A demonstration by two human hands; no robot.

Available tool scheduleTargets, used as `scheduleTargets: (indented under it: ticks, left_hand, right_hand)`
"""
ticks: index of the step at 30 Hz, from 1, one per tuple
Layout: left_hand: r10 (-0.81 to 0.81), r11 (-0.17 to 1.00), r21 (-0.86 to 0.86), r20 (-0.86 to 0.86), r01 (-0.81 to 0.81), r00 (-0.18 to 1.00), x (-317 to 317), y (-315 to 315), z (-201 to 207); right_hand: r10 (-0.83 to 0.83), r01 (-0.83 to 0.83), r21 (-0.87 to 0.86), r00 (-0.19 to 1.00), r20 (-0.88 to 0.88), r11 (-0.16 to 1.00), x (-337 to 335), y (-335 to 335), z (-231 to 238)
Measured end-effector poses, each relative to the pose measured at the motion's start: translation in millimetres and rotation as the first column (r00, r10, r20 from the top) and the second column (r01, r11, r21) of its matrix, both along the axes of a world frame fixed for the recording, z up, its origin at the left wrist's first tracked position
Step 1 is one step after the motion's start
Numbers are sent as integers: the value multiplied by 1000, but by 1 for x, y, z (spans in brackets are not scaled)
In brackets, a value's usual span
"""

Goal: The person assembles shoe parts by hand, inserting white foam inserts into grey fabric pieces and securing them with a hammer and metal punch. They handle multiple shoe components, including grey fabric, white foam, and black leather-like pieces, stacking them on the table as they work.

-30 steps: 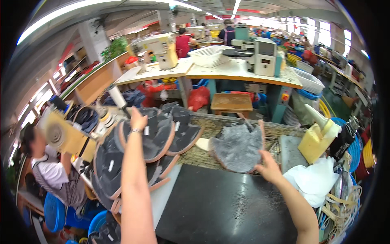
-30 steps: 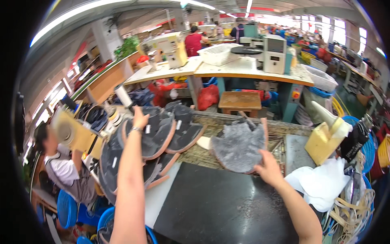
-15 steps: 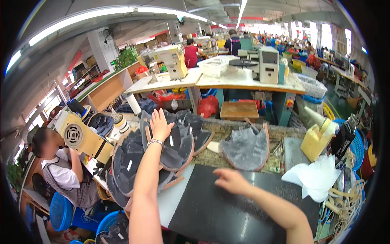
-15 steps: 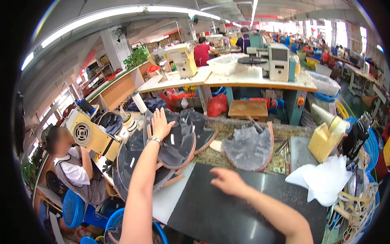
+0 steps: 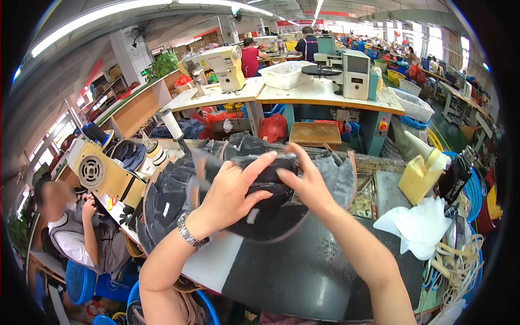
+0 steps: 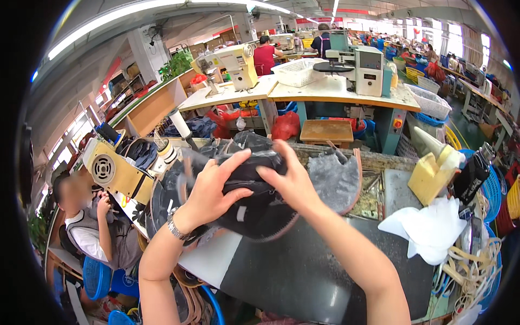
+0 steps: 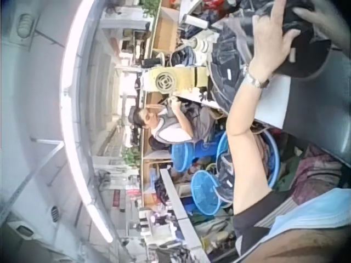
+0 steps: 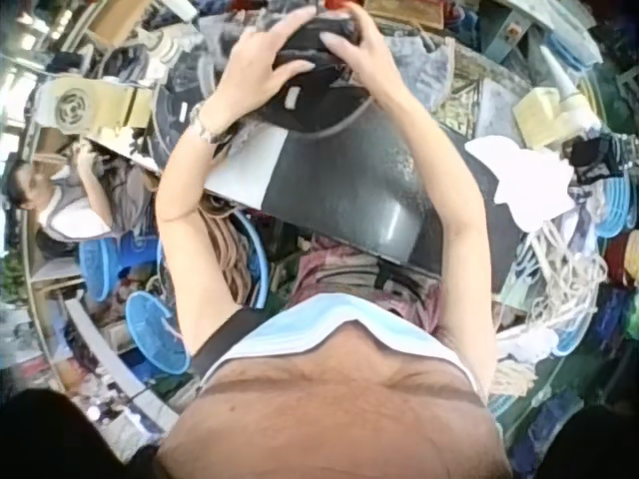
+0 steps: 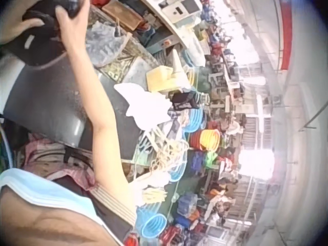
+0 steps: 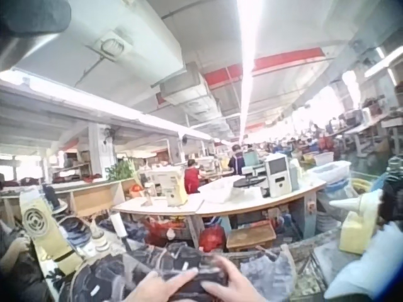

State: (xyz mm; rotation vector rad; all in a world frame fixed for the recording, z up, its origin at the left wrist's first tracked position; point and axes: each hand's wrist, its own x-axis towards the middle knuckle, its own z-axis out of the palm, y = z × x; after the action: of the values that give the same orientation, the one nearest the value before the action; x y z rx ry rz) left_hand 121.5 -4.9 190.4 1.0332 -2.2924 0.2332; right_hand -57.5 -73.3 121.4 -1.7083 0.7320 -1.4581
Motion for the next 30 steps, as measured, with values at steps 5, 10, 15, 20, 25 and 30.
scheduleTargets:
  ticks: [5, 10, 15, 20, 25, 30]
  left_hand:
    - [185, 983, 35, -256, -182, 949, 9, 32, -23]
    - [440, 879, 15, -411, -477, 799, 18, 57, -61]
    - [142, 924, -348, -72, -159, 987, 38, 96, -72]
    - [341, 923, -145, -128, -358, 931, 31, 44, -78]
    - [423, 905, 25, -148, -424, 894, 51, -3, -99]
    - [98, 968, -229, -34, -103, 995, 15, 53, -75]
  right_hand:
    - [429, -539, 360, 835, 344, 761, 9, 17, 15]
    - [397, -544, 431, 832, 387, 720, 46, 10, -9]
    - [275, -289, 596, 954, 117, 749, 74, -54, -65]
    - [348, -430, 591, 902, 253, 683, 85, -61, -80]
    - [455, -495, 474, 866, 206, 728, 80, -46, -61]
    - [295, -417, 524, 906, 302, 743, 78, -78, -81]
